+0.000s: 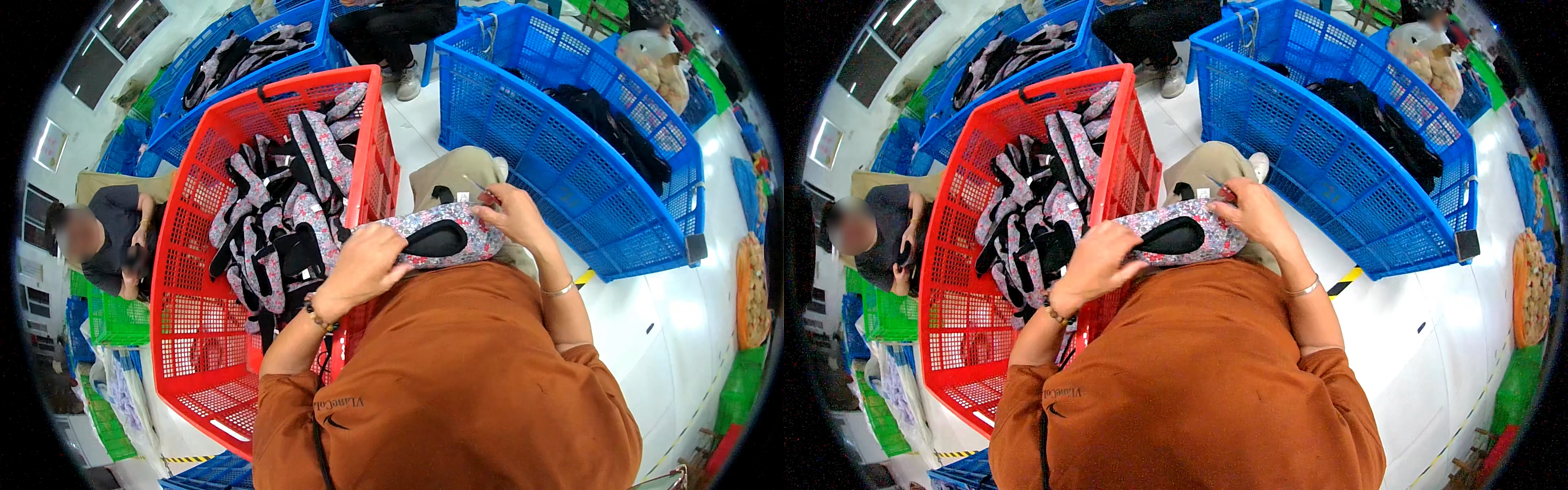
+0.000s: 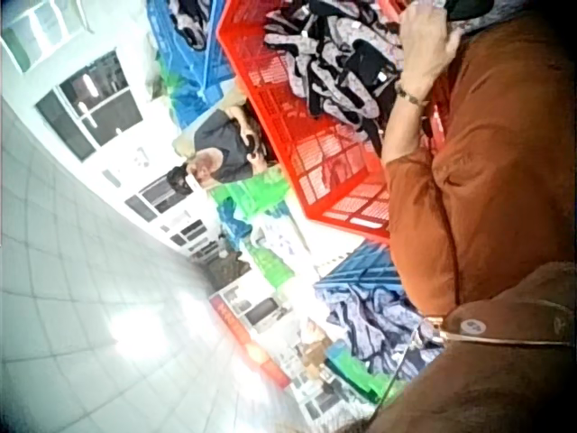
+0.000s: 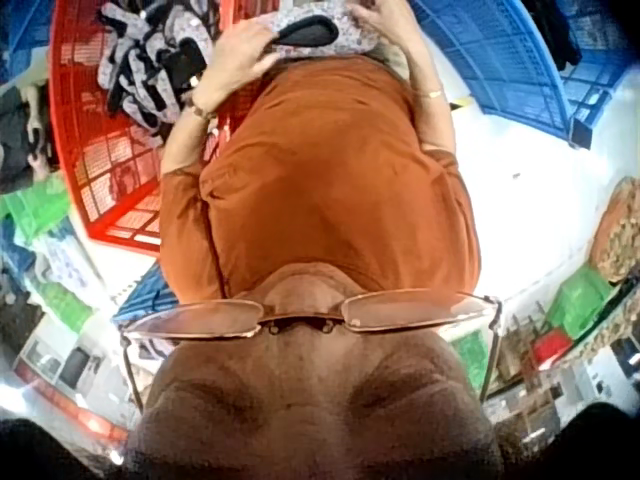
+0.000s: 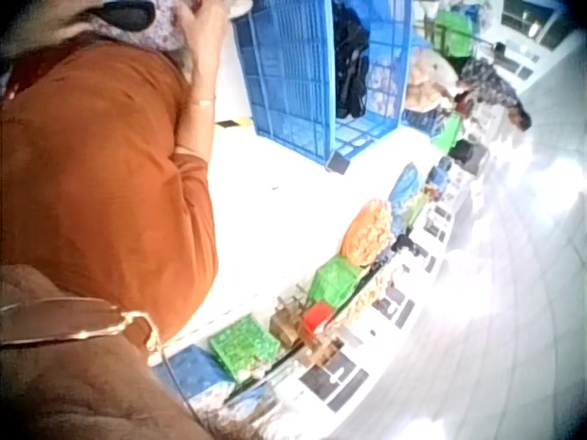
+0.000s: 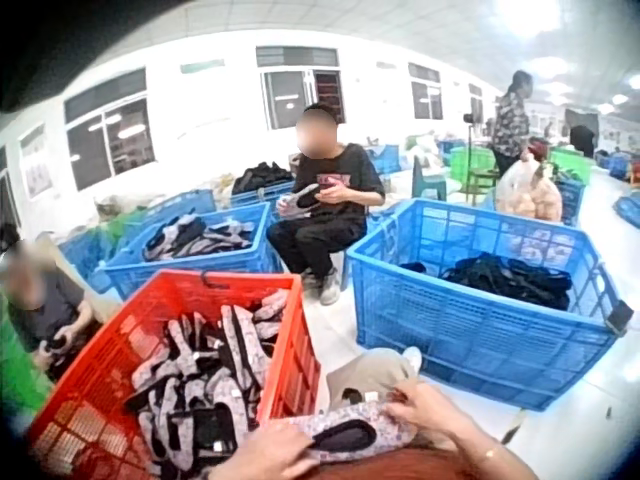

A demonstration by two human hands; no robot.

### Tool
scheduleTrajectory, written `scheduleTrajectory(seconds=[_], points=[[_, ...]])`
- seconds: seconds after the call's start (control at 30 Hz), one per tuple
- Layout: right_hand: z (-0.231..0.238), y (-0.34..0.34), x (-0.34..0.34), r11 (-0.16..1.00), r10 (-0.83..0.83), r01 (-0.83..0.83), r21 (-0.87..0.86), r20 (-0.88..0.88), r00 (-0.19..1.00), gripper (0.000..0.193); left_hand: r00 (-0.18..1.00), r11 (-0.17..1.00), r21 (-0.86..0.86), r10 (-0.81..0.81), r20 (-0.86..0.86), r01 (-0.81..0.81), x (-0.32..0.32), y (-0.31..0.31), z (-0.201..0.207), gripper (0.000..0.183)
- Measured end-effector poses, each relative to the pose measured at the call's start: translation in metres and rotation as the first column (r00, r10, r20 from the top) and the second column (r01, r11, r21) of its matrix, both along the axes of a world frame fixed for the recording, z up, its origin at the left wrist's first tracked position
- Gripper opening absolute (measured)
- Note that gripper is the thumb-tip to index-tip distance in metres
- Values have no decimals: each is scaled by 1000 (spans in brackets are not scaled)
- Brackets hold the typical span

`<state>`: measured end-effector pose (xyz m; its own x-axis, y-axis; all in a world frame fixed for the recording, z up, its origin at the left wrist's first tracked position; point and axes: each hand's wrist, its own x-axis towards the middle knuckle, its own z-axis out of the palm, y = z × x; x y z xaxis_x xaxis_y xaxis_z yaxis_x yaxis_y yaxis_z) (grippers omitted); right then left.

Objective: The person sits on the floor and uses scissors to trim excess fabric and threads from the edges of floral-patterned slip-on shoes. They handle the shoes one at a time, picking them from a red basket, trimming the edges, and placing them back into the basket.

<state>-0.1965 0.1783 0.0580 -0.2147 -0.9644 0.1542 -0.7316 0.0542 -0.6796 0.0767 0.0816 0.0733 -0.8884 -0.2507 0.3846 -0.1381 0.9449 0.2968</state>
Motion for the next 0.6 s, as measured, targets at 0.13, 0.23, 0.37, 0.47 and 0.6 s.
scheduleTrajectory(seconds=[0.13, 0.23, 0.37, 0.47, 0.6], points=[[-11, -5, 6, 976, 173, -188, -107, -131, 976, 29, 983, 993, -116, 15, 181, 6, -20, 14, -21, 28], [-10, -17, 23, 939, 321, -331, -94, -108, 941, 20, 987, 995, -34, -89, 132, 94, -33, 9, -33, 15], [-11, -35, 25, 901, 401, -425, -86, -206, 893, 13, 982, 985, -56, -157, 102, 163, -40, 15, -35, 5], [-35, -51, 6, 933, -48, -94, -347, -381, 923, 9, 983, 987, -69, -138, 119, 147, -38, 16, -32, 5], [-27, -42, -32, 873, -441, 332, -357, -289, 849, 16, 980, 992, -81, -80, 181, 96, -31, 16, -28, 9]])
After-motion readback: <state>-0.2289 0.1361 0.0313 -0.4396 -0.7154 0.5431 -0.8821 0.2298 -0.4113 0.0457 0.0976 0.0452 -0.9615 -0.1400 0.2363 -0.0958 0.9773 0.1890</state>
